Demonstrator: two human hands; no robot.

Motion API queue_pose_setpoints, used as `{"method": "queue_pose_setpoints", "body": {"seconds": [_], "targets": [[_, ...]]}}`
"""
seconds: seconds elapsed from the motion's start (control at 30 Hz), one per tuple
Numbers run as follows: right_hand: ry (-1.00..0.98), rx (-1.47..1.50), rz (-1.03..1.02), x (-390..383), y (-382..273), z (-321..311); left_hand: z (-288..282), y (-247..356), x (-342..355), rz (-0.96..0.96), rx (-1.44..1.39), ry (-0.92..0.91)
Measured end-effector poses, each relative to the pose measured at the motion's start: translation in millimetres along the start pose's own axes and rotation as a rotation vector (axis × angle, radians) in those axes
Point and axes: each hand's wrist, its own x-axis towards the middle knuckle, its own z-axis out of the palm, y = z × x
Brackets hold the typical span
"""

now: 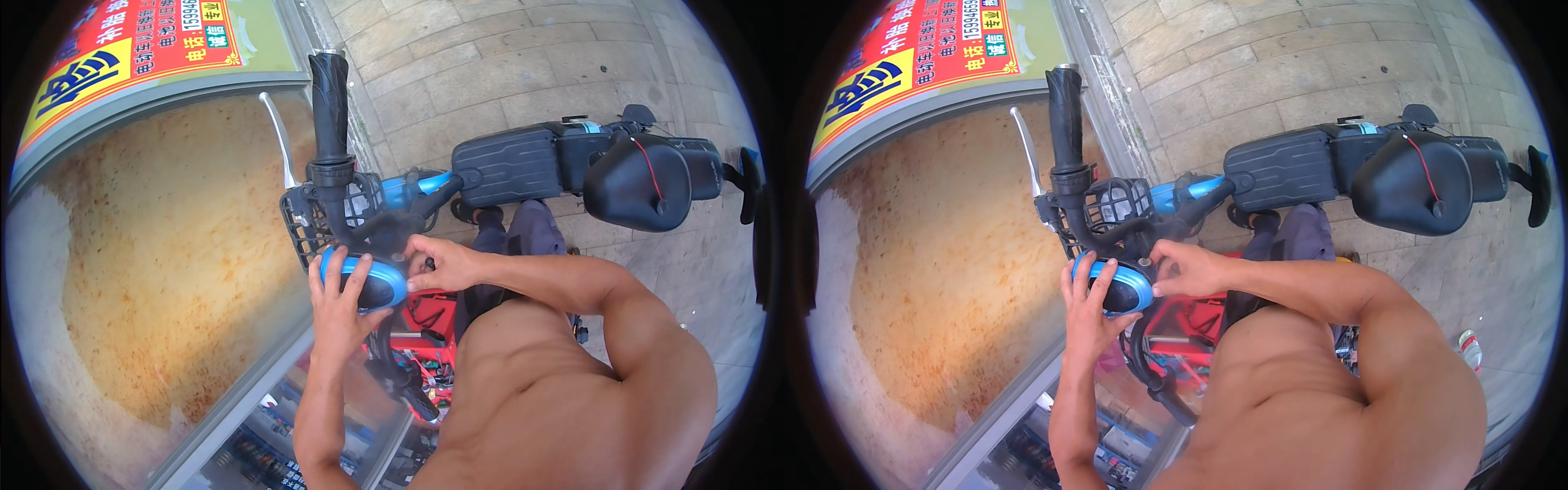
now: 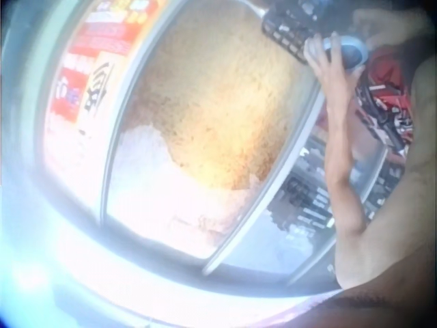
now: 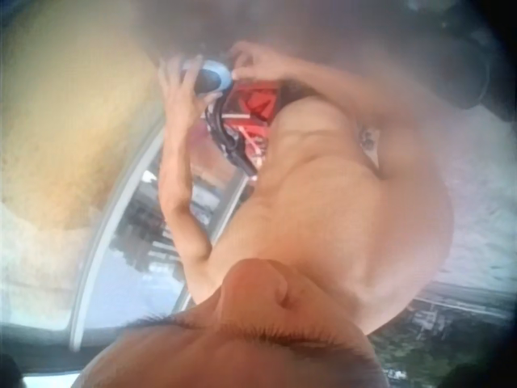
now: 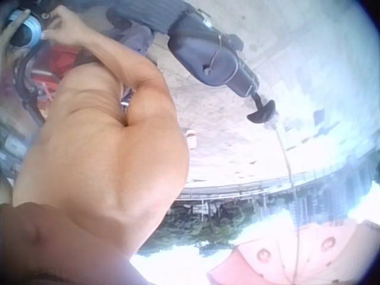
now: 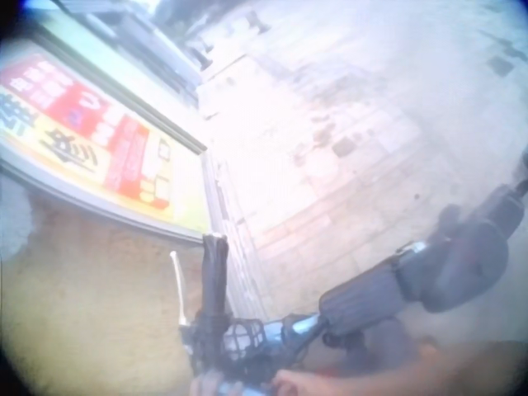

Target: The person removes a black plastic cover from the scooter's handlebar area, then installs a blue plastic cover over the same area. The person uses hands to manipulate the covers and aligns them with the handlebar stem.

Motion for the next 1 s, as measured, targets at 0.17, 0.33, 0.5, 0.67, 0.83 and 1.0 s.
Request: {"method": "queue_pose_setpoints", "body": {"seconds": [0.17, 0.33, 0.5, 0.67, 0.83, 1.0], "targets": [[-0.097, 0.049, -0.004, 2, -2, -5, 1, 2, -1, -0.024, 0.007, -0.026], [-0.006, -0.008, -0.005, 13, 1, 6, 3, 6, -3, -0.067, 0.041, -0.049], [0.032, -0.025, 0.003, 10, -10, 6, 5, 7, -7, -0.100, 0.024, -0.051], [-0.031, -0.106, 0.079, 15, -14, -3, 6, 5, -7, -0.107, 0.010, -0.047], [-0.002, -0.112, 0.121, 10, -19, 1, 6, 1, -11, -0.076, -0.056, -0.001], [0.205, -0.317, 0.068, -5, -37, -3, 11, -32, -23, -0.088, -0.512, 0.335]]}}
